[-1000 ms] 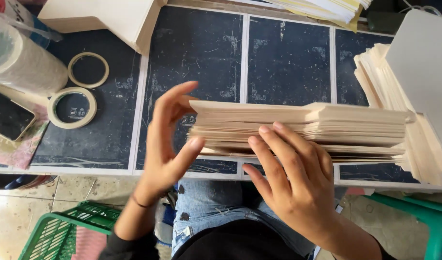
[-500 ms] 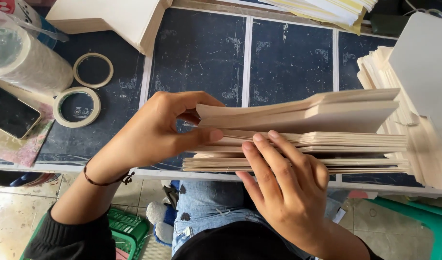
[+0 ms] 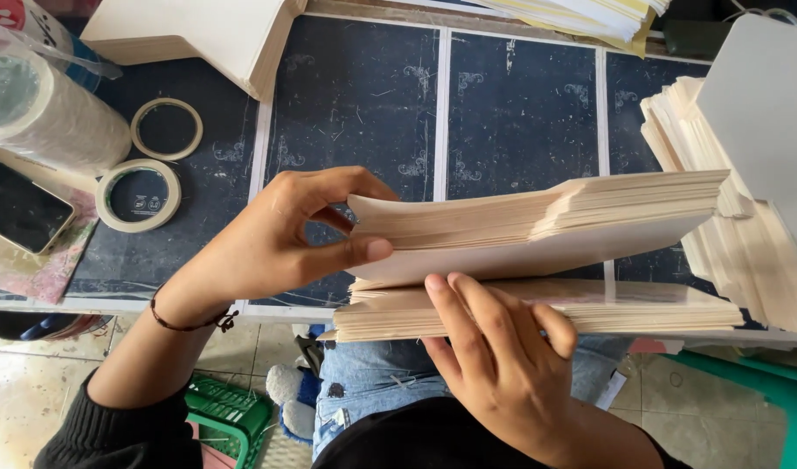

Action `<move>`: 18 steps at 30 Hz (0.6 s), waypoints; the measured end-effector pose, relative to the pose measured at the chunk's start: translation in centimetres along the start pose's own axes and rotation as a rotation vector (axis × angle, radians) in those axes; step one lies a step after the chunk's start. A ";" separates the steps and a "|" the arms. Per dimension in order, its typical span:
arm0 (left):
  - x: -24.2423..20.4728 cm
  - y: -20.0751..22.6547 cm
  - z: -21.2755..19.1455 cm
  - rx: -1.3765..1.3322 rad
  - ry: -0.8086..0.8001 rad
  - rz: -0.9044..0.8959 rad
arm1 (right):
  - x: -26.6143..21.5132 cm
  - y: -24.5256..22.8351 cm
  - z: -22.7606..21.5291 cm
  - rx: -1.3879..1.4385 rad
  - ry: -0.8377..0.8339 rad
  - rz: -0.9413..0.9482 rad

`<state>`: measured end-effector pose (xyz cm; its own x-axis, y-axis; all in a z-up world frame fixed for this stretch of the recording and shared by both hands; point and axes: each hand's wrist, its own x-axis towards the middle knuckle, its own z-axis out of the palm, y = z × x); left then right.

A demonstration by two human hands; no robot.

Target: The person folds white paperboard pieces into box shapes by hand, then stacks them. They also handle a stack of flat paperboard sheets, aligning and inspecting the edges. The person works at a table with tape rolls and other materials nearby.

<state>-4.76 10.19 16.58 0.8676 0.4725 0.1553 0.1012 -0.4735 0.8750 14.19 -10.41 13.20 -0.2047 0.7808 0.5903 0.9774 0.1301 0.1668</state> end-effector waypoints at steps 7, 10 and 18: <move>0.1 1.3 0.4 -0.049 -0.091 -0.023 | -0.1 0.0 0.2 -0.018 -0.002 0.040; 0.1 1.6 0.4 -0.078 -0.091 -0.067 | -0.3 0.0 0.1 -0.010 0.013 0.039; -0.2 1.4 0.7 -0.126 -0.130 -0.088 | -0.7 -0.3 -0.6 -0.002 -0.024 0.012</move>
<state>-4.44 8.94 17.48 0.9146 0.4039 0.0219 0.1252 -0.3342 0.9342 13.99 -11.37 13.20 -0.1913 0.7966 0.5734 0.9797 0.1194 0.1609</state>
